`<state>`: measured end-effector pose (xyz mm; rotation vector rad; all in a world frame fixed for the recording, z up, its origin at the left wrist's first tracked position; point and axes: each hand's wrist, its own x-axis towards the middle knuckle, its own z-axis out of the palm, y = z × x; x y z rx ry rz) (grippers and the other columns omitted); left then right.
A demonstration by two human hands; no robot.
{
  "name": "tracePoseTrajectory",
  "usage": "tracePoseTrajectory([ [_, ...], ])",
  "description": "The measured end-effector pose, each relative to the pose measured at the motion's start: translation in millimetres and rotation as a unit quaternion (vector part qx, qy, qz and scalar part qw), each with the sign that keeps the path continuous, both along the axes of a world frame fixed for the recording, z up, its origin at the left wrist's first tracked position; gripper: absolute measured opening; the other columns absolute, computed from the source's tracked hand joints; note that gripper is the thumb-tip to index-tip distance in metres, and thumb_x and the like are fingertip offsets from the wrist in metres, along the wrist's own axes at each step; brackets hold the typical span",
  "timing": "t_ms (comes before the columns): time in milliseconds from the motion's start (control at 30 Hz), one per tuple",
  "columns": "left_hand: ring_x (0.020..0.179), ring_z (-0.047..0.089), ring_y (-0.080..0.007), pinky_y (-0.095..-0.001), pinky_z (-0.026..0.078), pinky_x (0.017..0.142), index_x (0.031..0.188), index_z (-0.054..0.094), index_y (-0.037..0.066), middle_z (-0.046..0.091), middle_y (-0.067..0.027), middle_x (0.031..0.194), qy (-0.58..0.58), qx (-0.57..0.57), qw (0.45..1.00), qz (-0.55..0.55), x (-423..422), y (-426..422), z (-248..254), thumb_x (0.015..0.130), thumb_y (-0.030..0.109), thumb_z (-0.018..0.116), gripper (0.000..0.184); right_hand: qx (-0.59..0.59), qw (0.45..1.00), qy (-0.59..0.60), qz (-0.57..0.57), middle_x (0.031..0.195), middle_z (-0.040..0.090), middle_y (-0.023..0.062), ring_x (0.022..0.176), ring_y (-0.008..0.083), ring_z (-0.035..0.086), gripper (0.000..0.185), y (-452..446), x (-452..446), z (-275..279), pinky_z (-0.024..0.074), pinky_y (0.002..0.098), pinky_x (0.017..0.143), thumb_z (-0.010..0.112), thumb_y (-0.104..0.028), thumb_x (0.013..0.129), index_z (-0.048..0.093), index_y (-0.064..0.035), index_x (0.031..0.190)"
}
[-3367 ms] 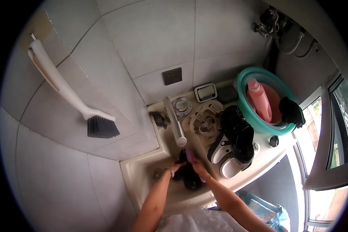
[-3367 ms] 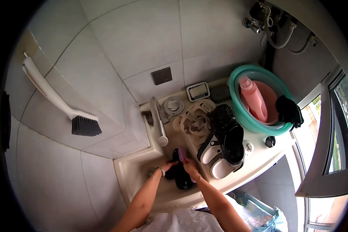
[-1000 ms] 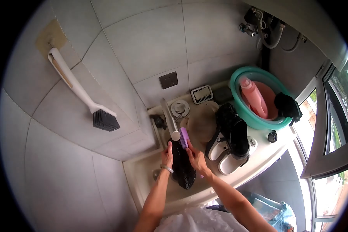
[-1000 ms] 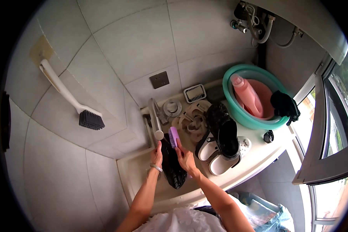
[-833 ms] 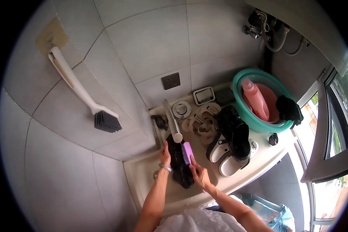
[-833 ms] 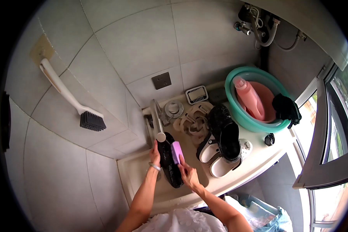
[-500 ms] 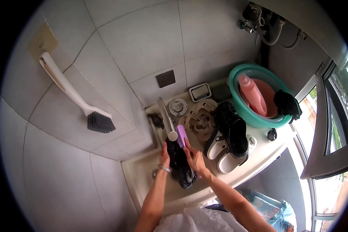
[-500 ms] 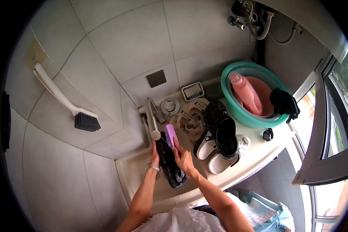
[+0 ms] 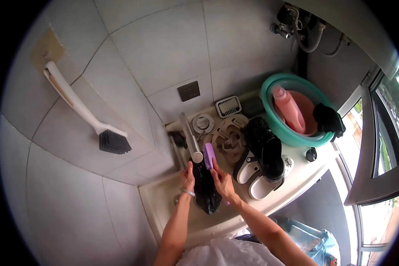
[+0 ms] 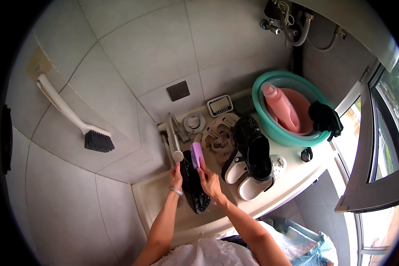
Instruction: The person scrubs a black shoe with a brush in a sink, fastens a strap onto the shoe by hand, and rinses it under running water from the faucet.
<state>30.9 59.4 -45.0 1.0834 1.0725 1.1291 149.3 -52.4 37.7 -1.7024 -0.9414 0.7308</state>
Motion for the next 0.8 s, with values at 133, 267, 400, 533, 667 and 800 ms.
tracePoseTrajectory([
  [133,0.074,0.047,-0.0074,-0.0247,0.04,0.068,0.083,0.065,-0.005,0.058,-0.0006,0.075,0.075,-0.032,0.997,0.016,-9,14,5,0.093,0.044,0.057,0.051,-0.038,0.998,0.037,0.046,0.083,0.06,0.027,0.085,0.0094,0.053,0.046,-46,-29,5,0.0466,0.0294,0.079,0.051,-0.026,0.097,0.044,-0.0129,0.14],
  [267,0.061,0.038,-0.0095,-0.0294,0.036,0.057,0.063,0.055,-0.004,0.041,-0.0007,0.055,0.203,-0.023,0.978,0.035,-1,10,0,0.086,0.057,0.062,0.065,-0.062,0.997,0.018,0.047,0.08,0.062,0.0258,0.083,0.0145,0.064,0.045,-49,-29,4,0.0489,0.0302,0.077,0.052,-0.023,0.096,0.045,-0.0136,0.139],
  [400,0.057,0.035,-0.0096,-0.0336,0.033,0.052,0.065,0.051,-0.006,0.039,-0.0017,0.052,0.189,0.039,0.98,0.049,10,10,23,0.092,0.043,0.059,0.056,-0.013,0.999,-0.039,0.02,0.064,0.056,0.0249,0.061,0.043,0.059,0.046,-25,-24,-11,0.047,0.0391,0.056,0.052,-0.024,0.095,0.044,-0.0215,0.14],
  [533,0.057,0.037,-0.0088,-0.0335,0.034,0.052,0.07,0.056,-0.008,0.043,-0.0014,0.053,0.203,0.022,0.977,0.067,4,19,39,0.093,0.04,0.057,0.053,0.022,0.998,-0.058,0.004,0.07,0.059,0.0271,0.063,0.0407,0.062,0.043,4,-16,-19,0.047,0.0383,0.057,0.052,-0.026,0.095,0.048,-0.0163,0.137],
  [667,0.059,0.039,-0.0073,-0.0264,0.038,0.055,0.067,0.061,-0.008,0.049,0.0006,0.056,0.13,0.076,0.976,0.16,11,15,33,0.09,0.047,0.061,0.059,0.001,0.996,0.082,-0.037,0.069,0.062,0.0119,0.056,0.0144,0.057,0.049,12,-4,-20,0.0463,0.0338,0.053,0.048,-0.033,0.097,0.046,-0.0078,0.138],
  [800,0.059,0.044,-0.0077,-0.0263,0.04,0.056,0.072,0.065,-0.005,0.058,-0.0022,0.06,0.149,0.059,0.979,0.128,7,8,39,0.092,0.044,0.06,0.053,-0.083,0.939,0.33,-0.042,0.058,0.032,-0.0073,0.047,0.0042,0.031,0.05,-12,-22,15,0.0258,0.0223,0.04,0.047,-0.031,0.098,0.038,-0.0186,0.145],
])
